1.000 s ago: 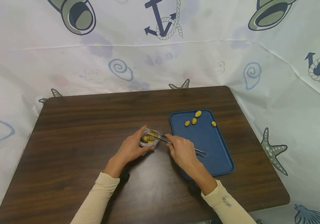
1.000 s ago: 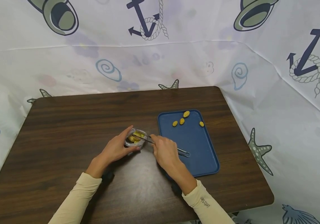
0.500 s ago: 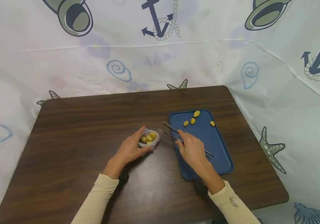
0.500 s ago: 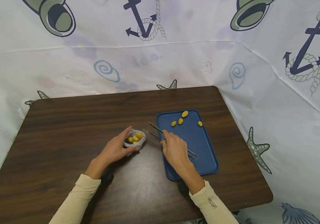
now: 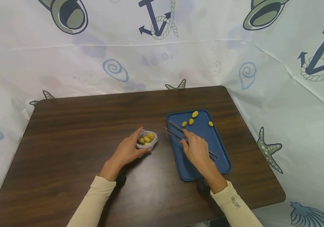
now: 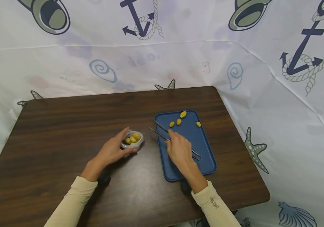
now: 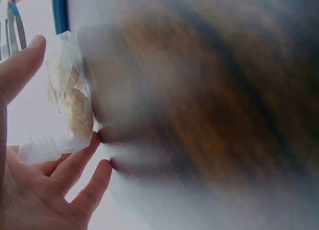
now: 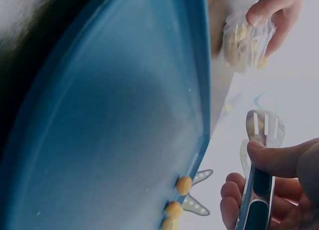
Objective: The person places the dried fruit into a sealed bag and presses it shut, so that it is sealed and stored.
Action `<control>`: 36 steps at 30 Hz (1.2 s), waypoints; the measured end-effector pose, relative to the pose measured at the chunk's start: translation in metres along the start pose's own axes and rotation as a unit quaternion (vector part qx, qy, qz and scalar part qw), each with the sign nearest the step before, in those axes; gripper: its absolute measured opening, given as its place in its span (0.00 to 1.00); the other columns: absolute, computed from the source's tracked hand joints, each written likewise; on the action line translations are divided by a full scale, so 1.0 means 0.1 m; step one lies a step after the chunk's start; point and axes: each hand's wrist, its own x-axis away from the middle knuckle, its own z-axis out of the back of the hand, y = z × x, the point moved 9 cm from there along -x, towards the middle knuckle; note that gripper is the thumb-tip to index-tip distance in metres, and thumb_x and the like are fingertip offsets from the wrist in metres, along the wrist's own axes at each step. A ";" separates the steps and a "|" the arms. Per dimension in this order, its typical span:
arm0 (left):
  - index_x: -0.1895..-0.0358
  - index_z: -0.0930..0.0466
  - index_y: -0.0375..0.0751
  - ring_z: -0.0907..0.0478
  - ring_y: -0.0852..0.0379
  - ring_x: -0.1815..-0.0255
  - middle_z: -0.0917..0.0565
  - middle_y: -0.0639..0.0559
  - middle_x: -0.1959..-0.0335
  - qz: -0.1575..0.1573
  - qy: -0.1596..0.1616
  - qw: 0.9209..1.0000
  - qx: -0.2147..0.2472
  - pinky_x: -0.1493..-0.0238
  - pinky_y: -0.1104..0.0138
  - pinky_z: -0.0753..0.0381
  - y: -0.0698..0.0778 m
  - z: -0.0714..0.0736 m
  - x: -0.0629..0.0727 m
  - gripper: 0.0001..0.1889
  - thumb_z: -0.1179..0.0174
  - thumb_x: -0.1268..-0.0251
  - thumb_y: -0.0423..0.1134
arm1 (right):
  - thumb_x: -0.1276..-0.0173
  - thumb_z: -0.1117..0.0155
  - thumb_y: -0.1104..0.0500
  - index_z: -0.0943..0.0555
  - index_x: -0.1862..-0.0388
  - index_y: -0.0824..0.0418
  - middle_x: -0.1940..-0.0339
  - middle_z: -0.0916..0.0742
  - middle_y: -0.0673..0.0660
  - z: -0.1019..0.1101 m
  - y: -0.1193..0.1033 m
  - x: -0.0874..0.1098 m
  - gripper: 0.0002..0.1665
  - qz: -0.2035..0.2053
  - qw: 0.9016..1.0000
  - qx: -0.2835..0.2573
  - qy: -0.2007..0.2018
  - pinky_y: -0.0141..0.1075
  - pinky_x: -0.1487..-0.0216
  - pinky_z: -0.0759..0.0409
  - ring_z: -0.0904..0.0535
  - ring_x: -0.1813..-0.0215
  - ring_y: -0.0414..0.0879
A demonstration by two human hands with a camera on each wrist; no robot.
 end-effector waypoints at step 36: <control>0.15 0.50 0.49 0.24 0.34 0.31 0.30 0.39 0.23 -0.009 0.015 1.000 -0.006 0.33 0.41 0.25 -0.01 0.00 -0.02 0.55 0.30 0.39 0.63 | 0.28 0.29 0.56 0.21 0.34 0.66 0.55 0.10 0.64 -0.03 0.38 -0.14 0.28 -0.059 0.998 0.036 0.008 0.57 0.65 0.16 0.12 0.61 0.64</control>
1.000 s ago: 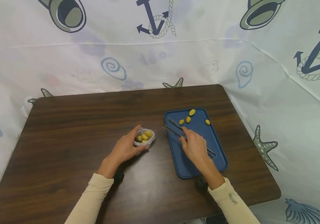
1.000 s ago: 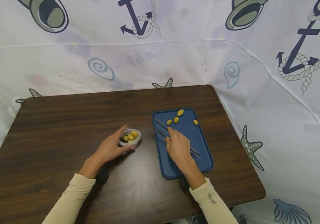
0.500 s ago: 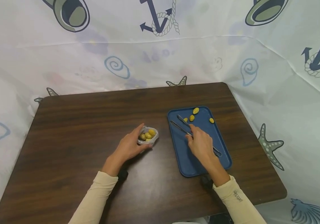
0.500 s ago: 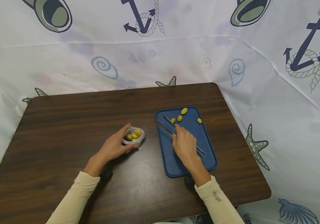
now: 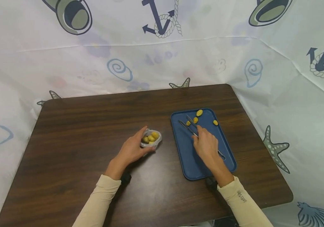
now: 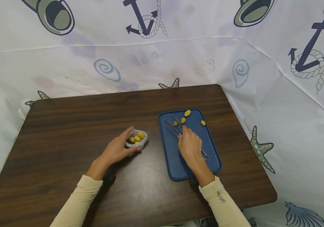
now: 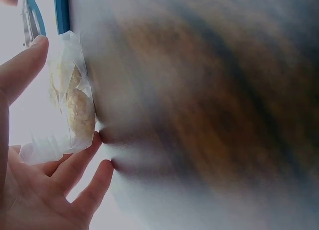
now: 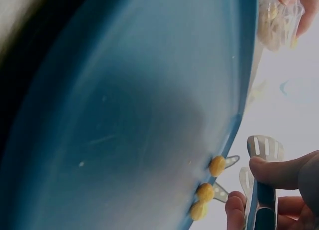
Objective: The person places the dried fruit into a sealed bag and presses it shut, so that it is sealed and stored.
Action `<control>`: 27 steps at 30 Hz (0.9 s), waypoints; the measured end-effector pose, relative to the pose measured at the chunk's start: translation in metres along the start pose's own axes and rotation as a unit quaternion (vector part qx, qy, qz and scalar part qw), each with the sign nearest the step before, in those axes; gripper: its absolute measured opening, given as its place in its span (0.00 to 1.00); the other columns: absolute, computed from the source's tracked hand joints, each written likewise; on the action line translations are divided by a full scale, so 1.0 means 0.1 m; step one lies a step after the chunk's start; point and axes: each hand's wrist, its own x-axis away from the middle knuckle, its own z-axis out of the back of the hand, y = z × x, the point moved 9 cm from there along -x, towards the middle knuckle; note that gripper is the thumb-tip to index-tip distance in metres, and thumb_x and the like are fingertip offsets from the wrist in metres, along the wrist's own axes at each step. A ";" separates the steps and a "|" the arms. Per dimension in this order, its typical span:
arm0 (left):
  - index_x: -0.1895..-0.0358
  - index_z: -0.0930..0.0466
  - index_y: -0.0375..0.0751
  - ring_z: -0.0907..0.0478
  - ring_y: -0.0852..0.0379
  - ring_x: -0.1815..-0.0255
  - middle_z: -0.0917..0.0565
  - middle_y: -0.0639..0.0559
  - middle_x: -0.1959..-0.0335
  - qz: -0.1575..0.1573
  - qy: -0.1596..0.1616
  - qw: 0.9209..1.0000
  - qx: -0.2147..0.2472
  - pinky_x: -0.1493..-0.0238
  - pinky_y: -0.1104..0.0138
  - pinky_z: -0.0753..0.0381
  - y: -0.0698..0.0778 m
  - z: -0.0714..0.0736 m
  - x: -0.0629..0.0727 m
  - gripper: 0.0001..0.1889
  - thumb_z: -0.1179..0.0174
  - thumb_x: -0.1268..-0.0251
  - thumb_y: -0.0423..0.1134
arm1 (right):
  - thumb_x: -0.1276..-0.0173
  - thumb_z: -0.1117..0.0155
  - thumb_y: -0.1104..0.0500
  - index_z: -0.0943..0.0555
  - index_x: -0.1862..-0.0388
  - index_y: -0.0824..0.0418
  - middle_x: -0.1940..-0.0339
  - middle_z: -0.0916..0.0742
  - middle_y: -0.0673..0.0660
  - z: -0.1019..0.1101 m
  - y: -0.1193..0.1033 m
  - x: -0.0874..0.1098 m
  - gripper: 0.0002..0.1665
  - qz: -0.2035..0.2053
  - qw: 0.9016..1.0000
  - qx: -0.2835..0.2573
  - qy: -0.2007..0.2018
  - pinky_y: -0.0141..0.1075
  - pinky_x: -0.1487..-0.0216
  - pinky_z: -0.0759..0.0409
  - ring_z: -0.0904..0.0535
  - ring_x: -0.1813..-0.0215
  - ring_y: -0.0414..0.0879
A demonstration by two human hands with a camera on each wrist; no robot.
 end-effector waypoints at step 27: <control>0.15 0.52 0.50 0.26 0.34 0.28 0.32 0.40 0.21 0.009 -0.012 1.000 0.002 0.31 0.41 0.26 -0.02 -0.03 0.00 0.54 0.30 0.37 0.63 | 0.26 0.34 0.60 0.17 0.42 0.66 0.58 0.09 0.67 -0.05 0.16 -0.02 0.18 -0.022 0.999 0.031 -0.015 0.58 0.66 0.17 0.12 0.63 0.66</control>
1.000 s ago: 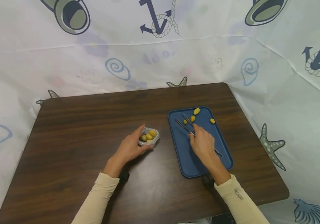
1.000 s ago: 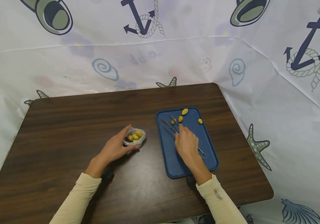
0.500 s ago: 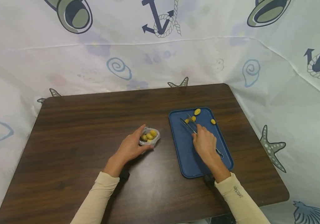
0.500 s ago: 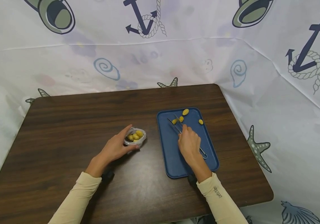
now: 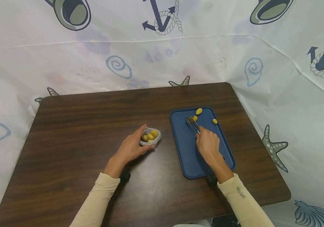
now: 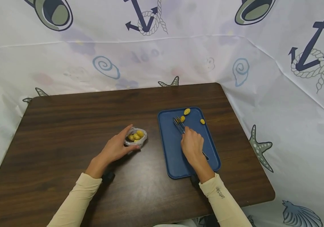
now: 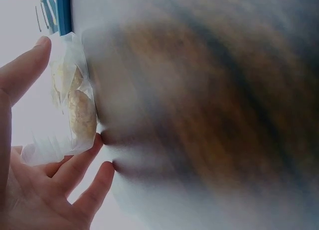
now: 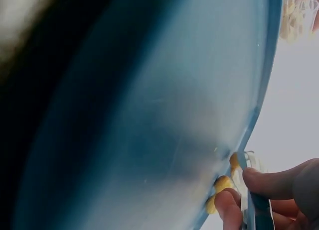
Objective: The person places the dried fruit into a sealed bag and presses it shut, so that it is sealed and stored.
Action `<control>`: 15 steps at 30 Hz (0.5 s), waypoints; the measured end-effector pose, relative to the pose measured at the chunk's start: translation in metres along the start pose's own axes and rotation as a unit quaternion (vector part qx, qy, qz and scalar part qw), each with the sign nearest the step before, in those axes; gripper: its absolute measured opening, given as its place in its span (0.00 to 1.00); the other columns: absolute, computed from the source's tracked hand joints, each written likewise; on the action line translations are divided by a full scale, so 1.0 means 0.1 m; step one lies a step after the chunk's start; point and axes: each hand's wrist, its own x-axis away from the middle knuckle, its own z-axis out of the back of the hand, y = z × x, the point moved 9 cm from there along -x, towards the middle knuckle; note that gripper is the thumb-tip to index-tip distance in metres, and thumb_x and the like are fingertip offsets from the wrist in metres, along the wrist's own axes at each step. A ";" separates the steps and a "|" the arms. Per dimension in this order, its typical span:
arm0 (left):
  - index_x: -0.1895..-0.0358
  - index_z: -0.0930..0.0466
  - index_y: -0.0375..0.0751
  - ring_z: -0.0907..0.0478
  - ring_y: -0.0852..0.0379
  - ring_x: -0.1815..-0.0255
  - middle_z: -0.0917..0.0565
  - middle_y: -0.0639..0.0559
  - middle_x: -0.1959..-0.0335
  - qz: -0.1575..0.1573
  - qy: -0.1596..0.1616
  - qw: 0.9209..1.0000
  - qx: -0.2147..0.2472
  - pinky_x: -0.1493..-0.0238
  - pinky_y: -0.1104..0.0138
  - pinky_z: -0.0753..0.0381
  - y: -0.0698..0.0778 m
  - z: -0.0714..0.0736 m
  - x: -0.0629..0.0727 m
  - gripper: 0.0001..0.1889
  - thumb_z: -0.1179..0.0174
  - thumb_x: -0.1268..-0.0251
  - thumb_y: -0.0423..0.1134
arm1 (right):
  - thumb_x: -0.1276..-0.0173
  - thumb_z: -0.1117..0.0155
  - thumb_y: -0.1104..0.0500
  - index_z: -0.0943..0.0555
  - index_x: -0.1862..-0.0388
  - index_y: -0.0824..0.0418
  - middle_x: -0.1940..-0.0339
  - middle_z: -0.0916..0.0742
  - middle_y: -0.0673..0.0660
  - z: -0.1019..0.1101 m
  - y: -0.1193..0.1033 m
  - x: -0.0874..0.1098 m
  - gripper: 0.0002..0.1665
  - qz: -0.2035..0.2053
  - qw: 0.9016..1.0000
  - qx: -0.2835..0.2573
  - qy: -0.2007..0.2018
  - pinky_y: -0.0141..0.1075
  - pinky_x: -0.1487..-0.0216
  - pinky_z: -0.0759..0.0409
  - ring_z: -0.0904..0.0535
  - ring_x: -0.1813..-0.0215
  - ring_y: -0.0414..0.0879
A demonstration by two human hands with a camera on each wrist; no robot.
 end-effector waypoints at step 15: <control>0.15 0.52 0.50 0.27 0.33 0.28 0.32 0.40 0.21 0.002 0.000 1.000 -0.002 0.31 0.40 0.27 0.00 0.00 0.00 0.54 0.31 0.38 0.64 | 0.27 0.33 0.60 0.19 0.59 0.61 0.70 0.12 0.61 0.20 -0.13 0.08 0.05 0.037 0.998 -0.040 0.033 0.53 0.75 0.24 0.18 0.75 0.57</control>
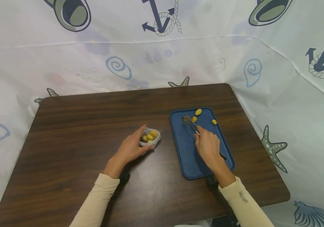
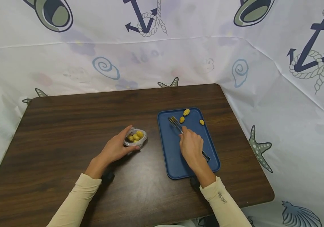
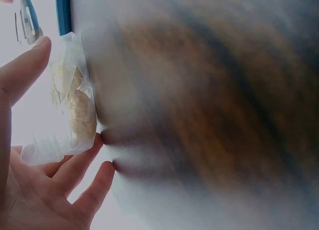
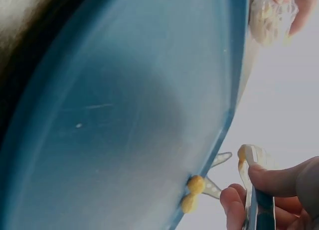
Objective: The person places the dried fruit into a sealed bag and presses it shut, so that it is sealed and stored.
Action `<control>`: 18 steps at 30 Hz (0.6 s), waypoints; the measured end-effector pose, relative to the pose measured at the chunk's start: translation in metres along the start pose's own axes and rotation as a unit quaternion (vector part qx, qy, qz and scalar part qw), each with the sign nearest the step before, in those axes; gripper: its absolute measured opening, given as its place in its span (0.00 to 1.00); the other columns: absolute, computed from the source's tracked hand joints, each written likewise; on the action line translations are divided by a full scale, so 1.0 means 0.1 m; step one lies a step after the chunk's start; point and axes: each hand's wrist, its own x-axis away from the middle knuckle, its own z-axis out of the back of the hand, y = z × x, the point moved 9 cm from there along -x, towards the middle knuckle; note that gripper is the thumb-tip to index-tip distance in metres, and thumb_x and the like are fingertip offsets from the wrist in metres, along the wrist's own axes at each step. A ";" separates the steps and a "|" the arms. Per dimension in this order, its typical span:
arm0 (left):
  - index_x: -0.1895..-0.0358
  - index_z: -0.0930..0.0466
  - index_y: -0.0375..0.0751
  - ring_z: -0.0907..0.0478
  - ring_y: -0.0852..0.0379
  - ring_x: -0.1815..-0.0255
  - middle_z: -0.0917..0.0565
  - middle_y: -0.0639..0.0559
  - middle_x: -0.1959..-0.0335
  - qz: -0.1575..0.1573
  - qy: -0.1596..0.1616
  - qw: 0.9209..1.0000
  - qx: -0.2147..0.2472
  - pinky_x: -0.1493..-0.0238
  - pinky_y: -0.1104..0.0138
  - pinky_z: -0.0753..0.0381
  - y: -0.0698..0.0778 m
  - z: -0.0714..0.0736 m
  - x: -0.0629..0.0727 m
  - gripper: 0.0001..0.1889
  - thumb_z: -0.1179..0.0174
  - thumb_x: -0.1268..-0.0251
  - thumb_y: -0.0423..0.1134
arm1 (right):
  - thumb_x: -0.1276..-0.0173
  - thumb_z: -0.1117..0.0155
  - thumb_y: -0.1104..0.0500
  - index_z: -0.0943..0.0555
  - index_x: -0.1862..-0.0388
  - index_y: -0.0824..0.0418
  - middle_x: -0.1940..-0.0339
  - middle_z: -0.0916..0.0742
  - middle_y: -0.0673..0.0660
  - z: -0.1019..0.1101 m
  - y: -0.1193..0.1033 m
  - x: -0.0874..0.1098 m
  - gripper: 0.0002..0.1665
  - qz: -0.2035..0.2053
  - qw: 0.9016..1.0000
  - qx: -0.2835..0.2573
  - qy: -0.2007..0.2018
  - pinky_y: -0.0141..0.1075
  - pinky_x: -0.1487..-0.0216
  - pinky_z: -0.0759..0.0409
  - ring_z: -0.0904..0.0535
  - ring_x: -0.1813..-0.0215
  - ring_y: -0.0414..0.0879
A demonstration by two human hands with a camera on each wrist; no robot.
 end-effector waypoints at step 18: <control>0.15 0.52 0.49 0.27 0.33 0.28 0.33 0.40 0.21 0.000 -0.002 1.000 -0.001 0.31 0.40 0.28 0.02 0.00 0.00 0.54 0.31 0.37 0.63 | 0.26 0.33 0.58 0.16 0.43 0.57 0.63 0.09 0.59 0.15 -0.16 0.07 0.15 0.012 1.000 -0.019 0.010 0.52 0.72 0.21 0.18 0.73 0.54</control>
